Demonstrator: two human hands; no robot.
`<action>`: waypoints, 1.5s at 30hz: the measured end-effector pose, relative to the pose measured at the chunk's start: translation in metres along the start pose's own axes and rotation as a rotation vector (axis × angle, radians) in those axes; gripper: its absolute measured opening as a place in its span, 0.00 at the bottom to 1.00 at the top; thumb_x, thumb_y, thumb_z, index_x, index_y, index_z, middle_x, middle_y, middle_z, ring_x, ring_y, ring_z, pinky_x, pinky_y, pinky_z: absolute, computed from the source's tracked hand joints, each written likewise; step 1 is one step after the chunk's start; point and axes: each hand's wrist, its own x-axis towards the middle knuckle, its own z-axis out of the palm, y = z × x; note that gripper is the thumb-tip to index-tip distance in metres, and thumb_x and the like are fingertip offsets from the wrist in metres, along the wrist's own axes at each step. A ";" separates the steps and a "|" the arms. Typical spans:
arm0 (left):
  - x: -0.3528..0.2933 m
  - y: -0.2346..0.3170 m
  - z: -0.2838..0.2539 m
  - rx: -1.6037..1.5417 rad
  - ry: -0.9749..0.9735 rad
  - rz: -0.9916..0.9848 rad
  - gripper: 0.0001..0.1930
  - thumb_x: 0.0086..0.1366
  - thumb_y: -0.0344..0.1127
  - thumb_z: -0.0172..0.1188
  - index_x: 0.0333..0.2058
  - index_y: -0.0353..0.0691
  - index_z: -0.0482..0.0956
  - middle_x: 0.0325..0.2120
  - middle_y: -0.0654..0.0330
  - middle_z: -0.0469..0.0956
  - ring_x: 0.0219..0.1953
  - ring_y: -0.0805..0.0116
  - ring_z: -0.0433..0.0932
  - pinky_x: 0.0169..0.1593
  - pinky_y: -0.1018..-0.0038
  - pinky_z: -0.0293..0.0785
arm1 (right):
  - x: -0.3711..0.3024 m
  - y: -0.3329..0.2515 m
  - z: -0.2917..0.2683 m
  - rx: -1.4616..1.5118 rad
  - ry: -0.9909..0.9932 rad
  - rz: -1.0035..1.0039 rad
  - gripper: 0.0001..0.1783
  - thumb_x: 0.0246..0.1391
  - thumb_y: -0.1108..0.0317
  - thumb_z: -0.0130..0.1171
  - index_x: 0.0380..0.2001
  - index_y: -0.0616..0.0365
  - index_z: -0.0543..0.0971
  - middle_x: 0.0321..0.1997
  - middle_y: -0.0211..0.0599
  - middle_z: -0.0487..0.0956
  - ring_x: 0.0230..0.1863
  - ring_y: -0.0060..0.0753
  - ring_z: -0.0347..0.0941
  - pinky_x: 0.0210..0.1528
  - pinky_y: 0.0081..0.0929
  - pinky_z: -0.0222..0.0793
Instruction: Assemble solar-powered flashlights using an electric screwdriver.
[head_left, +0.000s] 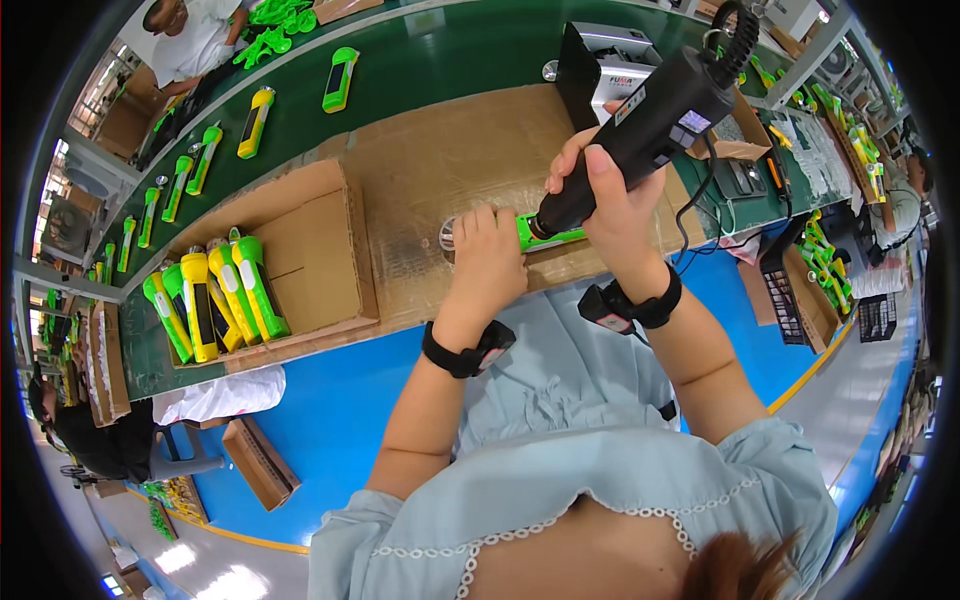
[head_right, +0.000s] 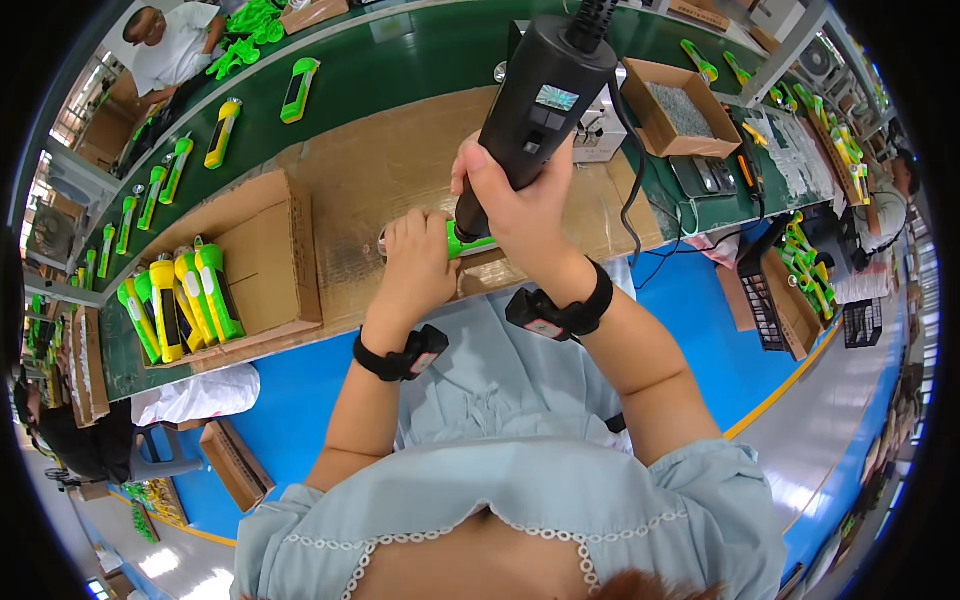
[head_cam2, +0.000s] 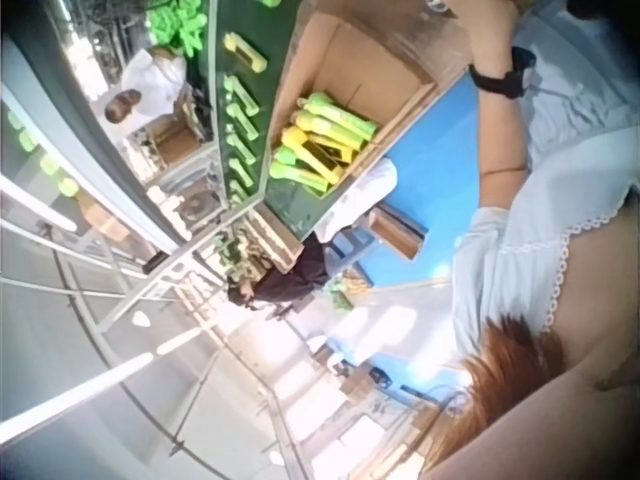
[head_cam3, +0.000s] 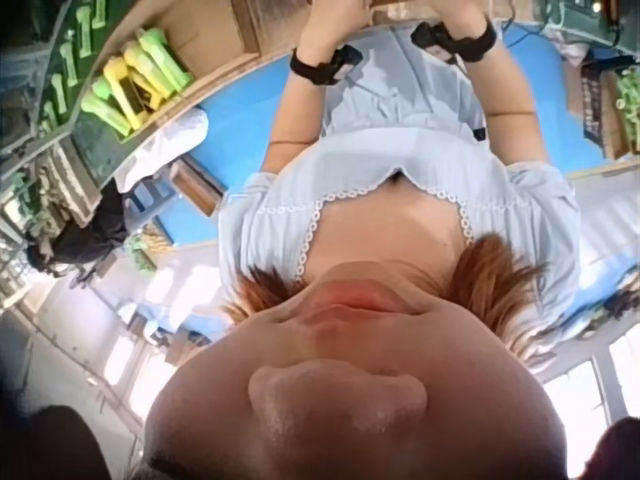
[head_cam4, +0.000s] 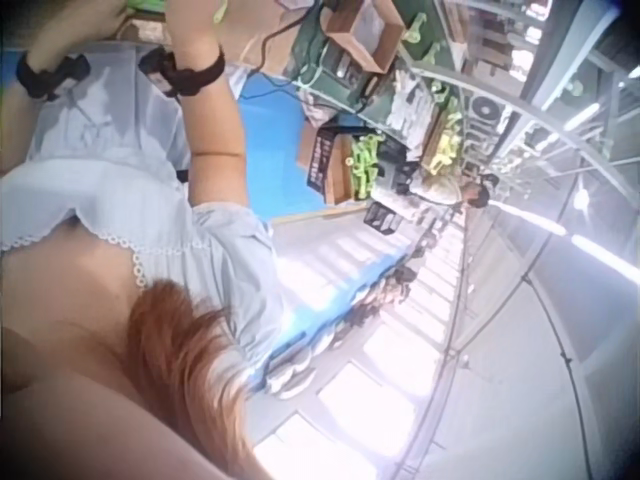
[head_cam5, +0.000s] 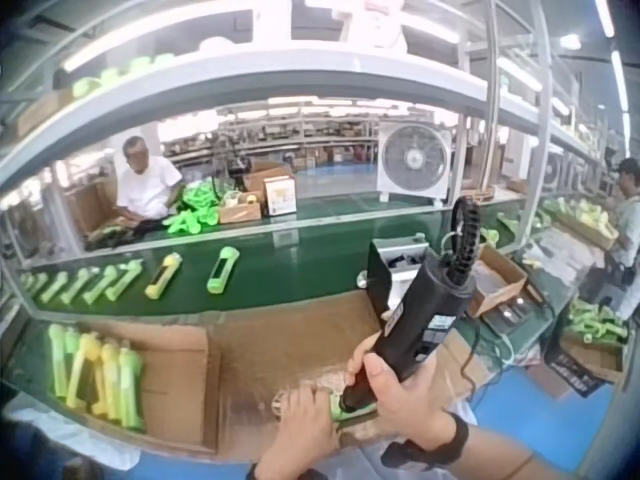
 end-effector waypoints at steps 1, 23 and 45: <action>0.000 0.000 0.000 -0.005 -0.018 -0.010 0.26 0.44 0.28 0.65 0.44 0.37 0.69 0.39 0.49 0.67 0.45 0.48 0.66 0.50 0.58 0.58 | -0.001 0.000 0.001 -0.016 -0.007 -0.010 0.24 0.58 0.70 0.51 0.55 0.58 0.57 0.26 0.43 0.72 0.26 0.34 0.73 0.30 0.31 0.72; 0.006 -0.001 -0.010 0.084 -0.115 0.018 0.25 0.45 0.27 0.64 0.44 0.32 0.68 0.40 0.46 0.68 0.45 0.46 0.66 0.50 0.57 0.60 | 0.003 0.012 0.011 -0.187 0.045 0.077 0.31 0.40 0.71 0.69 0.45 0.61 0.63 0.34 0.34 0.72 0.33 0.18 0.68 0.35 0.20 0.67; 0.004 0.019 -0.012 0.144 -0.163 -0.062 0.29 0.47 0.27 0.67 0.50 0.37 0.68 0.45 0.46 0.68 0.50 0.45 0.65 0.56 0.56 0.56 | 0.131 0.003 -0.146 -0.392 0.227 -0.174 0.20 0.46 0.70 0.65 0.37 0.60 0.66 0.23 0.32 0.75 0.17 0.20 0.71 0.20 0.20 0.67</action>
